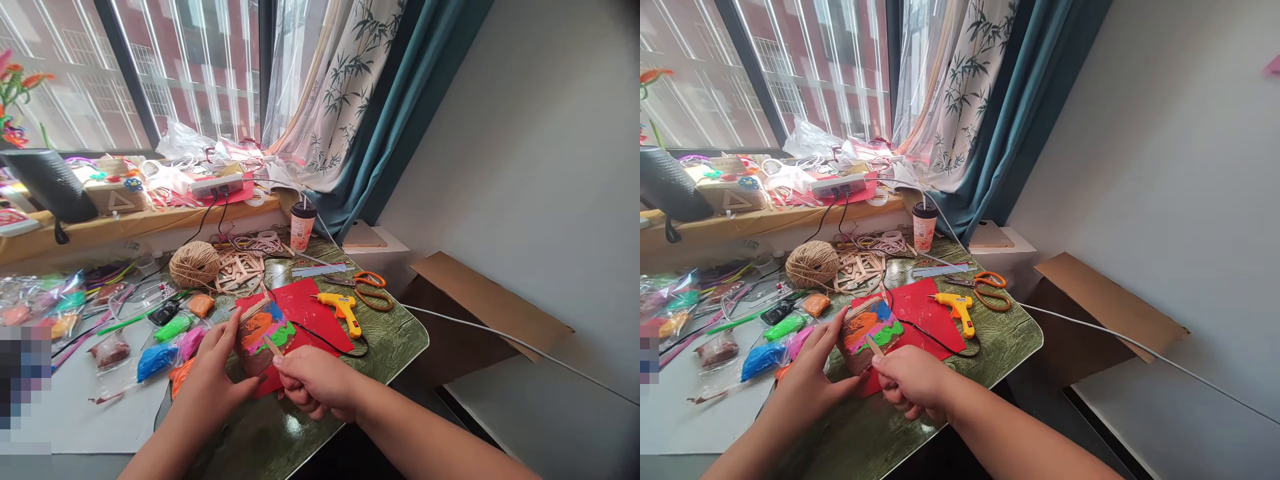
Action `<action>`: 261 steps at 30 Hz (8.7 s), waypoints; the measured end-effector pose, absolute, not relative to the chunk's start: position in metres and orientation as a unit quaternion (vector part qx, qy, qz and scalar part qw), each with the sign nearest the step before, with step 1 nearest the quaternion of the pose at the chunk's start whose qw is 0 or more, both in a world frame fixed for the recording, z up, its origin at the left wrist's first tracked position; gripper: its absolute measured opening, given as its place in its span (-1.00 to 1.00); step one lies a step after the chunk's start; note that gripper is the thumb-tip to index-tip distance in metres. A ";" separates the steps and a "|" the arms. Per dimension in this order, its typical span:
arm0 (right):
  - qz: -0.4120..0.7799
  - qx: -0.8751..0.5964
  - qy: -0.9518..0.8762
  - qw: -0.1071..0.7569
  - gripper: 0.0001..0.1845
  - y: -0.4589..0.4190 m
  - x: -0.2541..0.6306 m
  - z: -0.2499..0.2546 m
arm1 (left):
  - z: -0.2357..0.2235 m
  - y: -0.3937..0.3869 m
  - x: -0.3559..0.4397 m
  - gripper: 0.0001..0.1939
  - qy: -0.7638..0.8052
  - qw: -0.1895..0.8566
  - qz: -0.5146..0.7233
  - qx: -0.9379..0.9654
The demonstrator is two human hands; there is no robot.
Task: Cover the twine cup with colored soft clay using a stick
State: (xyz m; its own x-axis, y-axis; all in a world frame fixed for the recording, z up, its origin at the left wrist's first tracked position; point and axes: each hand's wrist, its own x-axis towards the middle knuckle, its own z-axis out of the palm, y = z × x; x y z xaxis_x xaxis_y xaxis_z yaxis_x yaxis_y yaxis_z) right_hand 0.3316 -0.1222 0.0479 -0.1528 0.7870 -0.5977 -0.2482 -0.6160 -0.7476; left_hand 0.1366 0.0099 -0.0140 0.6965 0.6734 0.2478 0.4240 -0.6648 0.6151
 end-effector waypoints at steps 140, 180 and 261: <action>0.464 -0.476 -0.074 0.744 -0.37 -0.129 0.335 -0.007 | -0.006 -0.021 0.138 -0.11 0.059 0.037 0.319 0.945; 0.284 -0.572 -0.224 0.736 -0.38 -0.123 0.361 -0.033 | 0.020 0.087 0.089 -0.48 0.465 0.055 0.064 0.881; 0.378 -0.504 -0.643 0.436 -0.54 -0.124 0.324 0.059 | 0.027 0.008 0.115 -0.63 0.083 0.496 0.352 0.789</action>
